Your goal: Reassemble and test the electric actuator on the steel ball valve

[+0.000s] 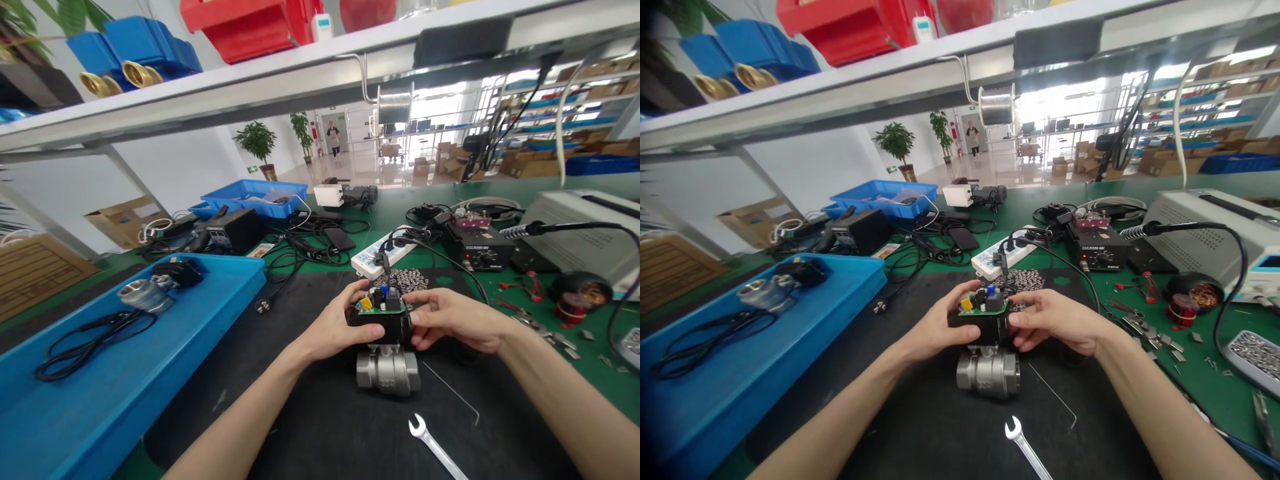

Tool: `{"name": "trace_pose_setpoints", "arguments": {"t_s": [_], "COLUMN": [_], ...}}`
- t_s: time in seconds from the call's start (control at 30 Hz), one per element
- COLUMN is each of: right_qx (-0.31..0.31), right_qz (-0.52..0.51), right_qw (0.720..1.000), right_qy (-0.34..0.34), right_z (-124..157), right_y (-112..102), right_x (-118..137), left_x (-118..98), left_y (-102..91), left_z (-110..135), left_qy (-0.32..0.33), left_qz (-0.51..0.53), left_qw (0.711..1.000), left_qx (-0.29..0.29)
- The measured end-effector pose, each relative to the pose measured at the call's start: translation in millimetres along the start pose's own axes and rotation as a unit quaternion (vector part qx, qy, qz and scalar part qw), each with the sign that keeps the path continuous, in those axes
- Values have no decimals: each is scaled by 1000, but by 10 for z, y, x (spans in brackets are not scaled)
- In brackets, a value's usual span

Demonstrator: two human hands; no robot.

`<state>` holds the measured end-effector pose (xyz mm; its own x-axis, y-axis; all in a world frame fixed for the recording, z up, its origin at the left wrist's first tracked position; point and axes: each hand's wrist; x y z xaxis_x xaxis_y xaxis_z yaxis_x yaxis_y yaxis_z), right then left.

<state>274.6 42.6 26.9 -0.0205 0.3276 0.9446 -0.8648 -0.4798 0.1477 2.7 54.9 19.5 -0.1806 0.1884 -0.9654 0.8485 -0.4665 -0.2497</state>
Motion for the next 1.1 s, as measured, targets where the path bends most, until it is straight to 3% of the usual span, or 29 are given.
{"name": "trace_pose_setpoints", "arguments": {"t_s": [0.17, 0.37, 0.5, 0.63, 0.73, 0.9, 0.97, 1.1], "right_qx": [-35, -73, -164, -283, -355, -427, -451, -465], "right_qz": [88, 167, 274, 340, 375, 483, 509, 556], "right_qw": [996, 983, 947, 894, 853, 764, 733, 688], "right_qy": [1, 5, -32, -73, -72, 1, 37, 32], "right_z": [-8, 39, 250, 721, 1171, 1845, 2040, 2272], "right_y": [-39, -73, -61, -5, -17, -193, -250, -263], "right_x": [8, 124, 374, 482, 266, -449, -694, -937], "left_x": [121, 170, 156, 109, 67, 82, 100, 86], "left_y": [1, -2, -8, 9, 20, -18, -29, 24], "left_z": [-79, -120, -102, 12, 125, 220, 228, 212], "left_qy": [-22, -27, -34, -55, -57, -73, -87, -114], "left_qz": [-10, -1, 2, 8, 2, -9, -21, -45], "left_qw": [999, 999, 999, 998, 998, 996, 995, 992], "left_qx": [-39, -39, -27, 2, 28, 49, 47, 33]}}
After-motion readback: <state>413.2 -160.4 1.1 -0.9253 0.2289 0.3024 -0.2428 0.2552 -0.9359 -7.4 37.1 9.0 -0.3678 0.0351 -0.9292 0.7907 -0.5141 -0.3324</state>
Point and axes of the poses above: each hand's wrist, its own z-axis away from the middle knuckle, its own y-axis out of the palm, x = y × z, and after that the axes turned 2 degrees about -x, right-handed
